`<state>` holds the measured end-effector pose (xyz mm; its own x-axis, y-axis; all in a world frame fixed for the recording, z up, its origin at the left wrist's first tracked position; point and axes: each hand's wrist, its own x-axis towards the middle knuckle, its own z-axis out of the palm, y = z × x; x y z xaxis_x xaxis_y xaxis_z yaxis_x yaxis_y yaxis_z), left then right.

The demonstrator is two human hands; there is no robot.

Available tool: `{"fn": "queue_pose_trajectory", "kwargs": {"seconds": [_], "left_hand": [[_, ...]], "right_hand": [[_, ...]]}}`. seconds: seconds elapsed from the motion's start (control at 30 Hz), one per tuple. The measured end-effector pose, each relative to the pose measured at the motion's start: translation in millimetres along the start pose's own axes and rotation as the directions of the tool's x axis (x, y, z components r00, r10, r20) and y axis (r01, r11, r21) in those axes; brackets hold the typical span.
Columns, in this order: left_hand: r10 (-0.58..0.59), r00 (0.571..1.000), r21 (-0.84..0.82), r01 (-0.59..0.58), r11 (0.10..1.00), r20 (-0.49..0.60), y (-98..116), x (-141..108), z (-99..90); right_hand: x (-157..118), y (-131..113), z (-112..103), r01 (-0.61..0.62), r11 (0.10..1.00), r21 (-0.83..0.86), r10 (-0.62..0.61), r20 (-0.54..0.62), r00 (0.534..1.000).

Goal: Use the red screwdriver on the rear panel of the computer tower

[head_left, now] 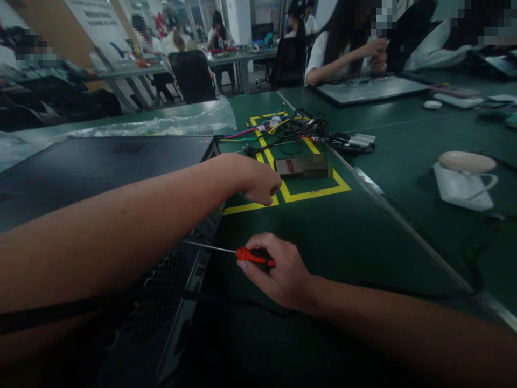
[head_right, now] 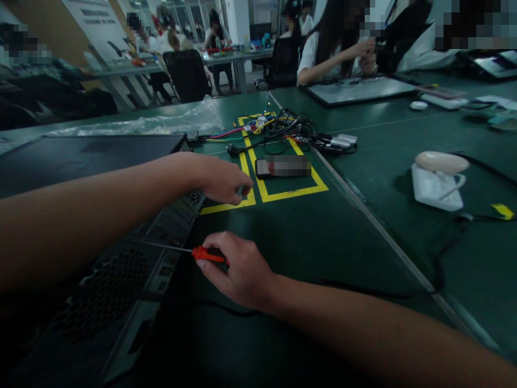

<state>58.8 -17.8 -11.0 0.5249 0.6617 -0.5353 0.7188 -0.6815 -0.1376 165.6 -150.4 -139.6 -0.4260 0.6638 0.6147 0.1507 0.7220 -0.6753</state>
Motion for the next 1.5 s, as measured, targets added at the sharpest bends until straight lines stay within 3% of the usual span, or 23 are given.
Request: {"fn": "queue_pose_trajectory", "kwargs": {"seconds": [1.0,1.37,1.5], "left_hand": [[0.033,0.996,-0.062,-0.028,0.998,0.08,-1.1,4.8,1.0],[0.059,0.997,-0.058,-0.056,0.997,0.048,-0.1,0.4,0.1],[-0.009,0.999,-0.05,0.007,0.999,-0.048,-10.9,2.1,-1.5]], "right_hand": [[2.6,-4.0,-5.8,-0.001,1.0,-0.025,0.002,0.037,0.999],[5.4,-7.5,-5.2,-0.025,1.0,0.012,0.024,0.078,0.997],[2.7,-6.1,-3.5,-0.022,1.0,0.017,0.021,0.046,0.999]]}}
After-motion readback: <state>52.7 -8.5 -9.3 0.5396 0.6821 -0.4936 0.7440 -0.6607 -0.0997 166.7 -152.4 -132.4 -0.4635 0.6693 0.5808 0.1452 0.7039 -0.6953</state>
